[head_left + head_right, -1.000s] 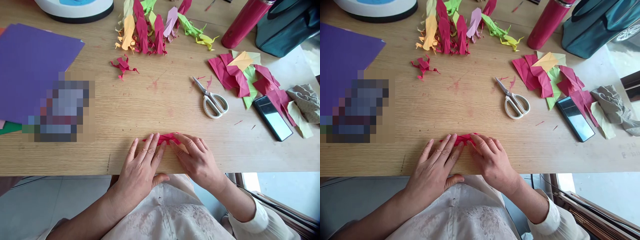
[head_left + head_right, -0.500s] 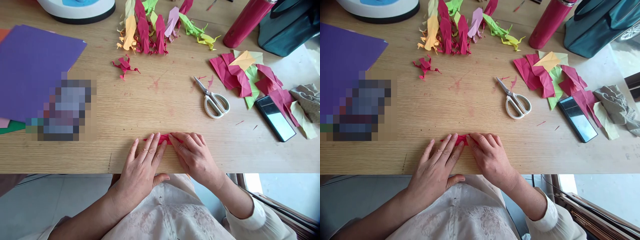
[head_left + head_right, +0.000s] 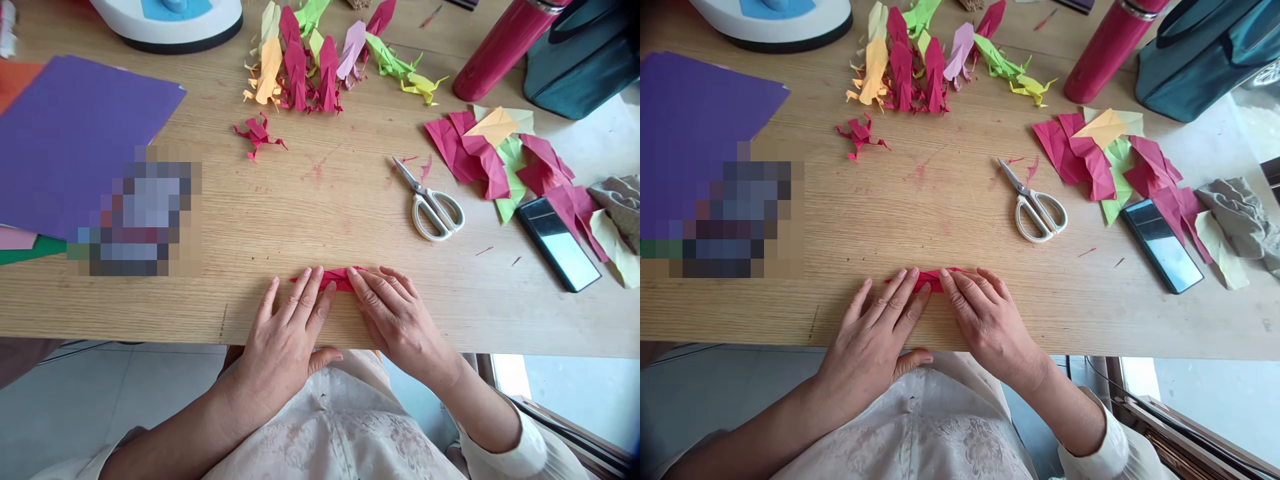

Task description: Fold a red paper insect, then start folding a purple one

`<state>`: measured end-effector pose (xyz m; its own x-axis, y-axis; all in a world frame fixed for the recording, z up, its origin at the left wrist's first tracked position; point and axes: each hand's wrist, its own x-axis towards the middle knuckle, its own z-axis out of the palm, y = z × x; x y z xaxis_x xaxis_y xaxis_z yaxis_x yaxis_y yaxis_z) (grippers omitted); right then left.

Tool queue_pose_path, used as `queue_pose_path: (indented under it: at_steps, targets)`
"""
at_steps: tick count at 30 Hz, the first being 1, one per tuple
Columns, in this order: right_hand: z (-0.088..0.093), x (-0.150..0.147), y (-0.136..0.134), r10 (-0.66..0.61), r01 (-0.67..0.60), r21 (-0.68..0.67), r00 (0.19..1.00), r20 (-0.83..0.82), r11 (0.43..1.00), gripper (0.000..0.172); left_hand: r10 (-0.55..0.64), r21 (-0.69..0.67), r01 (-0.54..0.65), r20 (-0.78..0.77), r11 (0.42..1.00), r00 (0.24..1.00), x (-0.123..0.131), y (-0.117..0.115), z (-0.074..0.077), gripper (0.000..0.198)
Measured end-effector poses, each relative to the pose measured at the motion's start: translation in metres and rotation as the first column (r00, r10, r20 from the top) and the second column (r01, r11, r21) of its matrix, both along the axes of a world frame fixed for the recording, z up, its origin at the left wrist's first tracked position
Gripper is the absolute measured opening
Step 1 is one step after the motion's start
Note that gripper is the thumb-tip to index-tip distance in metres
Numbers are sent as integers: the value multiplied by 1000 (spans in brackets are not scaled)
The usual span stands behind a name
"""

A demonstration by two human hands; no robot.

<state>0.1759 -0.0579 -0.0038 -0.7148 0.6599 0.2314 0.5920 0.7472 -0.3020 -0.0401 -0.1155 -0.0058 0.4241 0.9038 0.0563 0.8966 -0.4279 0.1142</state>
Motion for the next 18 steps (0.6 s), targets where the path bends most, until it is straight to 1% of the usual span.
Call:
queue_pose_path:
  at_steps: [4,9,14,18]
  targets:
    - [0,-6,1,-19,19,0,1000,11,1000,55,4,-4,-4,-6,1000,1000,1,-1,0,79]
    - [0,-8,-2,-10,4,82,997,77,997,48,4,-7,-4,-17,1000,1000,2,-1,-2,80]
    - [2,-12,-3,2,-19,151,993,117,988,46,-17,-26,17,-15,1000,1000,-3,-2,-6,88]
    - [2,-13,-1,9,-31,172,992,125,985,45,-23,-32,23,6,999,1000,-9,-1,-3,90]
